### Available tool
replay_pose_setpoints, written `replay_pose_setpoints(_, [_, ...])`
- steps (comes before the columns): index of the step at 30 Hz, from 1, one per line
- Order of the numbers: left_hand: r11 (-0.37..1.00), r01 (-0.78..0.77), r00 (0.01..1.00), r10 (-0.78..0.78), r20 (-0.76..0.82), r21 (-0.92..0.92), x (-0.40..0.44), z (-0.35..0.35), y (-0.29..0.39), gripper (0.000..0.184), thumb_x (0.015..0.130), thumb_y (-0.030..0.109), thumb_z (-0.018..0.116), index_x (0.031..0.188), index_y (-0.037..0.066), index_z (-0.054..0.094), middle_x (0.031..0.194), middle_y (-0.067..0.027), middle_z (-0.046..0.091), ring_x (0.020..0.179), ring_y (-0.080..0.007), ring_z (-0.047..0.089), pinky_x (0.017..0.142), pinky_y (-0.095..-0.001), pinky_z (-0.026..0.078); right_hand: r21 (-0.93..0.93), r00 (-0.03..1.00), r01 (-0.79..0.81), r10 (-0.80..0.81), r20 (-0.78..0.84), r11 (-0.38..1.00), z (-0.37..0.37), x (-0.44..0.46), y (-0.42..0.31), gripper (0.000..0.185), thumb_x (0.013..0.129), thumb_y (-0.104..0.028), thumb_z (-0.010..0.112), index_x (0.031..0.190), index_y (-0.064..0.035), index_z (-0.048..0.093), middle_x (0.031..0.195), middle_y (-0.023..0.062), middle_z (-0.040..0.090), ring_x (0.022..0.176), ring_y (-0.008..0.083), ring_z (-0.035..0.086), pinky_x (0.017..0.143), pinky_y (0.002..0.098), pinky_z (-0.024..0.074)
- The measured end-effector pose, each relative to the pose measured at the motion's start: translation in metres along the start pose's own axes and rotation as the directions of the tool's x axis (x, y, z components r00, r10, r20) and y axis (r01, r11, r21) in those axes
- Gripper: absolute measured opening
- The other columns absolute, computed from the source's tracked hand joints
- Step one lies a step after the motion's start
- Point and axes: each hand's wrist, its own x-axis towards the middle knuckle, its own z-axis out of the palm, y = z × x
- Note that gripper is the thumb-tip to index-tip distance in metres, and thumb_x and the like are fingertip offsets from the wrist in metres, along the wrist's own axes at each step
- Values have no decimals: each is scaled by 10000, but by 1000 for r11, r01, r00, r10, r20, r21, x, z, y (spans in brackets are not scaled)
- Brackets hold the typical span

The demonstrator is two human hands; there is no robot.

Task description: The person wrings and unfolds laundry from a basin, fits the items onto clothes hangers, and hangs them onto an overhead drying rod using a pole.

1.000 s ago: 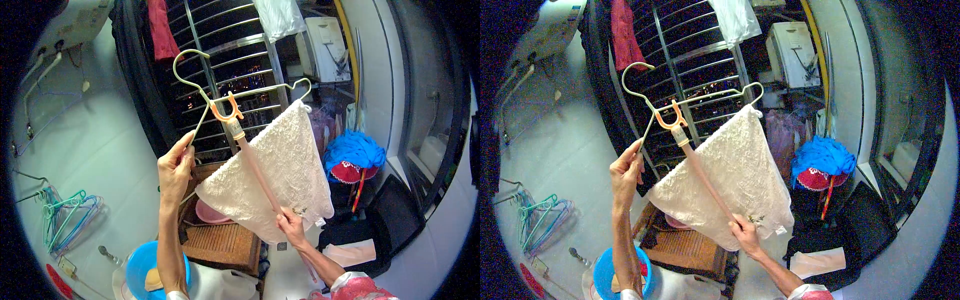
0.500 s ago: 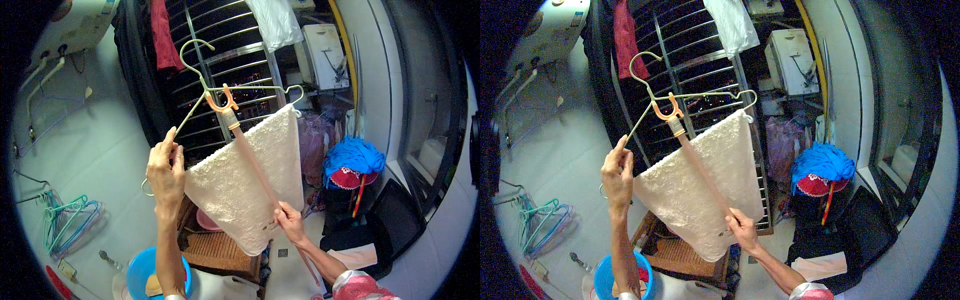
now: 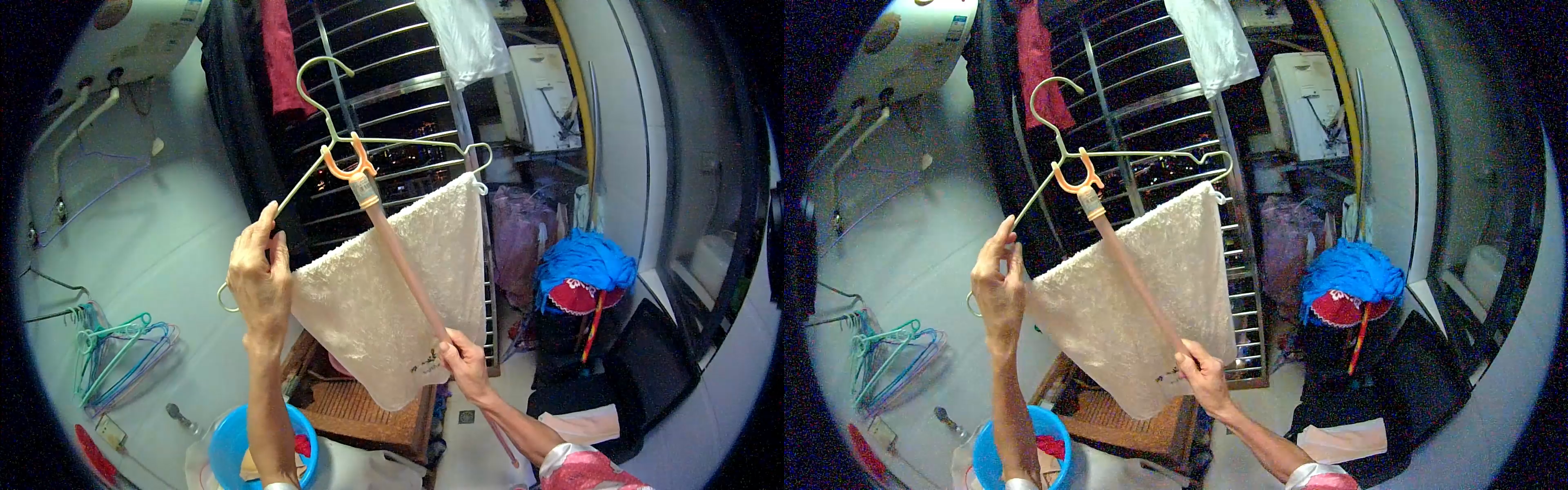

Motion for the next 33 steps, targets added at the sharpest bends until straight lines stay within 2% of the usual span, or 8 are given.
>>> replay_pose_setpoints(12, [910, -178, 962, 241, -128, 376, 0, -22, 9, 459, 776, -25, 554, 1217, 101, 523, 1240, -158, 495, 1142, -300, 459, 988, -409, 326, -3, 1000, 30, -30, -8, 1000, 2, 5, -12, 260, 906, -195, 528, 1078, -2, 557, 629, -47, 449, 543, 36, 415, 480, 200, 350])
replay_pose_setpoints(16, [963, -270, 935, 264, -236, 5, -73, -32, 56, 428, 767, -48, 537, 1183, 49, 502, 1179, -160, 527, 1093, -325, 481, 931, -408, 361, 29, 1000, 24, -24, 2, 999, -2, 7, -6, 249, 910, -193, 518, 1068, -5, 556, 632, -48, 437, 548, 39, 411, 483, 201, 351])
replay_pose_setpoints(19, [912, -322, 945, 325, -29, -253, -192, -35, 80, 289, 792, 37, 556, 1075, -18, 546, 987, -141, 581, 855, -262, 557, 752, -362, 439, 17, 998, 35, -36, 58, 999, -7, 5, -6, 247, 918, -205, 503, 1065, -12, 555, 640, -42, 445, 555, 39, 416, 484, 193, 349])
replay_pose_setpoints(23, [742, -116, 976, 210, 64, -661, -282, -8, 130, 222, 752, -36, 588, 971, 0, 590, 834, -166, 596, 730, -300, 573, 654, -367, 470, 46, 997, 66, -67, 30, 997, -11, 11, -17, 212, 905, -225, 521, 984, -42, 592, 614, -49, 447, 563, 37, 415, 492, 213, 358])
replay_pose_setpoints(26, [748, 358, 901, -119, 417, -559, -384, 38, 137, 237, 819, 65, 569, 1040, -21, 555, 997, -184, 570, 875, -319, 558, 740, -380, 469, 86, 985, 141, -148, 84, 986, -15, 26, -23, 228, 921, -224, 496, 1020, -29, 561, 610, -52, 468, 489, 16, 400, 420, 169, 315])
replay_pose_setpoints(27, [789, 358, 900, -148, 410, -500, -400, 47, 142, 275, 833, 108, 560, 1075, -21, 535, 1025, -184, 558, 908, -316, 551, 757, -380, 470, 68, 990, 130, -133, 49, 989, -15, 25, -38, 207, 912, -238, 500, 842, -55, 566, 601, -50, 466, 531, 39, 423, 470, 217, 349])
replay_pose_setpoints(31, [907, 214, 943, -95, 319, -362, -408, 87, 133, 364, 894, 266, 502, 1138, -4, 495, 973, -143, 582, 858, -263, 581, 724, -354, 492, 89, 983, 155, -163, 83, 984, -17, 63, -72, 217, 908, -254, 503, 810, -67, 554, 570, -51, 477, 471, 33, 424, 402, 202, 329])
replay_pose_setpoints(33, [416, 651, 755, -273, 596, -634, -396, 113, 135, 296, 897, 198, 496, 1086, -25, 543, 1009, -114, 592, 896, -206, 564, 771, -320, 459, 128, 984, 144, -156, 88, 981, -11, 80, -92, 217, 904, -265, 508, 813, -73, 552, 556, -50, 478, 443, 27, 417, 371, 188, 317])
